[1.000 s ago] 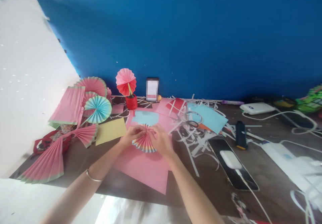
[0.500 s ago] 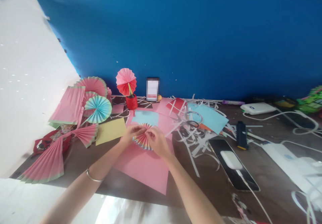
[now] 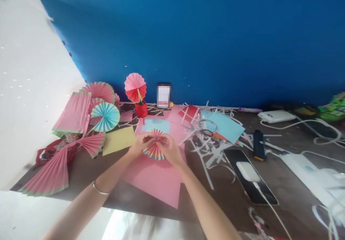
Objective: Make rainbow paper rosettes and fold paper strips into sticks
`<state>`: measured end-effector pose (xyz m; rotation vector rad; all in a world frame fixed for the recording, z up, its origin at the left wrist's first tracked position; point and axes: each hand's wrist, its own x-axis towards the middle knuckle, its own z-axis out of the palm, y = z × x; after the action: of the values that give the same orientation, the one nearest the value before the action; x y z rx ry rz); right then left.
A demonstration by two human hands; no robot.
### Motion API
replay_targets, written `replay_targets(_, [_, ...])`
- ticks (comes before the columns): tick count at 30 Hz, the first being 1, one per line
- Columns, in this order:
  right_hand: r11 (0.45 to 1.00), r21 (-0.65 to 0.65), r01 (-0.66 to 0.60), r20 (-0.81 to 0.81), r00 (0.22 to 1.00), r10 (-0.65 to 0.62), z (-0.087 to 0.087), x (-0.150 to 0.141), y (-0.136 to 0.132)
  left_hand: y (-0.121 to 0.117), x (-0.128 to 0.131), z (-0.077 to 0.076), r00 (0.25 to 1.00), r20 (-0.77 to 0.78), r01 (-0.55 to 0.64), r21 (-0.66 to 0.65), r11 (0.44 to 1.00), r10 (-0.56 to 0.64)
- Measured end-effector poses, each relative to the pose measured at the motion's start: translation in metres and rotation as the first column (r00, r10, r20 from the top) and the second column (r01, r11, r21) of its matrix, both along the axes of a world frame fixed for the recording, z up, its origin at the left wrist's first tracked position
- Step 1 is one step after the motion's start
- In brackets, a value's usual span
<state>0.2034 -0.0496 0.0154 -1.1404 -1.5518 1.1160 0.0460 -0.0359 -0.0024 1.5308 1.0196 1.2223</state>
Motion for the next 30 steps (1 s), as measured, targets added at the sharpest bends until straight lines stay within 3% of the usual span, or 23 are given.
replay_targets(5, [0.998, 0.059, 0.034, 0.058, 0.998, -0.037, 0.0021, 0.0011, -0.0003, -0.0007, 0.0006, 0.0017, 0.995, -0.025, -0.100, -0.026, 0.995, 0.100])
replay_targets(17, [0.993, 0.106, -0.042, 0.096, 0.995, 0.032, 0.0021, 0.0045, -0.0002, -0.0013, -0.0006, 0.0030, 0.998, 0.021, -0.058, -0.063, 0.996, 0.059])
replay_targets(20, [0.989, 0.148, -0.027, 0.112, 0.994, 0.010, 0.0045, 0.0054, 0.0001, -0.0020, -0.0017, 0.0037, 0.998, 0.002, -0.066, -0.002, 0.998, 0.066])
replay_targets(24, [0.978, 0.206, 0.021, 0.116, 0.992, -0.046, 0.0040, 0.0042, -0.0010, -0.0038, -0.0026, 0.0051, 0.998, -0.040, -0.049, 0.192, 0.980, 0.058])
replay_targets(27, [0.987, 0.159, 0.016, 0.094, 0.995, -0.031, 0.0017, 0.0030, -0.0012, -0.0051, -0.0042, 0.0066, 0.989, -0.140, 0.001, 0.341, 0.940, 0.049])
replay_targets(30, [0.995, 0.090, -0.032, 0.087, 0.996, 0.024, 0.0032, 0.0030, -0.0008, -0.0054, -0.0062, 0.0086, 0.976, -0.202, -0.004, 0.363, 0.932, 0.083])
